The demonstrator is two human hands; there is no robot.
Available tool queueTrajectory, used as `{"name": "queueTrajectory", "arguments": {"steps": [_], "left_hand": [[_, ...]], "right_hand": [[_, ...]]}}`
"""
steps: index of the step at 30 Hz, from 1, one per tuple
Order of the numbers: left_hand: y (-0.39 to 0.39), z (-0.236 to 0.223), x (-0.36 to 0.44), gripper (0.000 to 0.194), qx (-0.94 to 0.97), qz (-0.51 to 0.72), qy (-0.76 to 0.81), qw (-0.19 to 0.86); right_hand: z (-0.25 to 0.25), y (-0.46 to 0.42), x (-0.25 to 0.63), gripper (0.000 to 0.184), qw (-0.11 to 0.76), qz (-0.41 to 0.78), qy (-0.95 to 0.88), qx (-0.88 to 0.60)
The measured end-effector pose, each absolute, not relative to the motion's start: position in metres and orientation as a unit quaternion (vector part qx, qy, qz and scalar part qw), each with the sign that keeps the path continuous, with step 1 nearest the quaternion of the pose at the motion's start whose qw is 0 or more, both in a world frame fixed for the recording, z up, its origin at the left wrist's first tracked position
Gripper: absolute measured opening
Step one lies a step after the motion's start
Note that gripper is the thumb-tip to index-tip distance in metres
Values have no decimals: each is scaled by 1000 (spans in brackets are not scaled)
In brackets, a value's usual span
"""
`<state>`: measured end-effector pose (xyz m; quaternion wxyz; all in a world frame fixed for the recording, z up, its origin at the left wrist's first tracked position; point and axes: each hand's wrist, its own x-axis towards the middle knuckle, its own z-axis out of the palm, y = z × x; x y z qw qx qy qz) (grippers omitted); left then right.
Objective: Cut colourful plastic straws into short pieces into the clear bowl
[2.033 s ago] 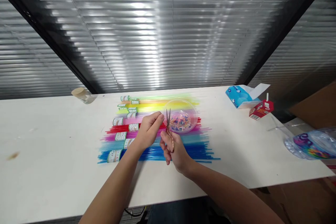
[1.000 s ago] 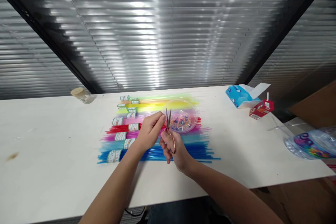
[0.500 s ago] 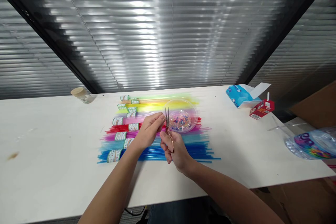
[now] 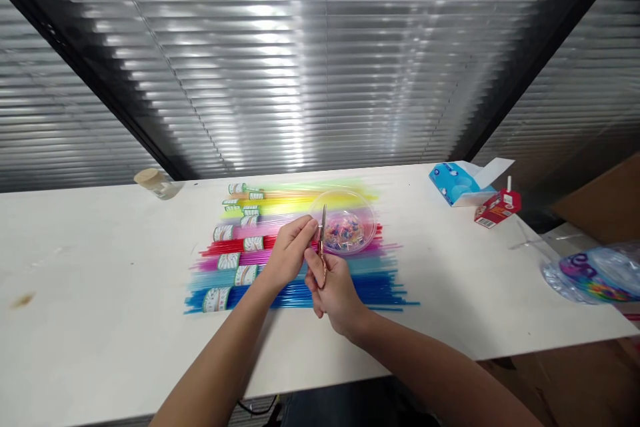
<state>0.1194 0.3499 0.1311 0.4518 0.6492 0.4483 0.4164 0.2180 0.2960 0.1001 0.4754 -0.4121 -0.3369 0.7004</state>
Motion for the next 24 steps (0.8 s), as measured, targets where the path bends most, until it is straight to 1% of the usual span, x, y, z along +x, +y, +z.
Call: {"name": "queueTrajectory", "arguments": {"steps": [3, 5, 7, 10, 13, 19, 24], "left_hand": [[349, 135, 119, 41, 646, 416, 440, 464], [349, 137, 116, 40, 667, 417, 439, 433], [350, 137, 112, 36, 715, 412, 436, 358], [351, 134, 106, 26, 795, 364, 428, 228], [352, 132, 101, 23, 832, 325, 422, 156], [353, 131, 101, 28, 850, 300, 424, 89], [356, 128, 100, 29, 857, 297, 419, 50]], "right_hand": [[104, 294, 220, 59, 491, 701, -328, -400], [108, 291, 222, 57, 516, 682, -339, -392], [112, 289, 225, 55, 546, 651, -355, -389], [120, 290, 232, 54, 596, 595, -375, -387], [128, 297, 241, 53, 648, 538, -377, -386], [137, 323, 269, 43, 765, 423, -336, -349], [133, 350, 298, 39, 821, 344, -270, -367]]}}
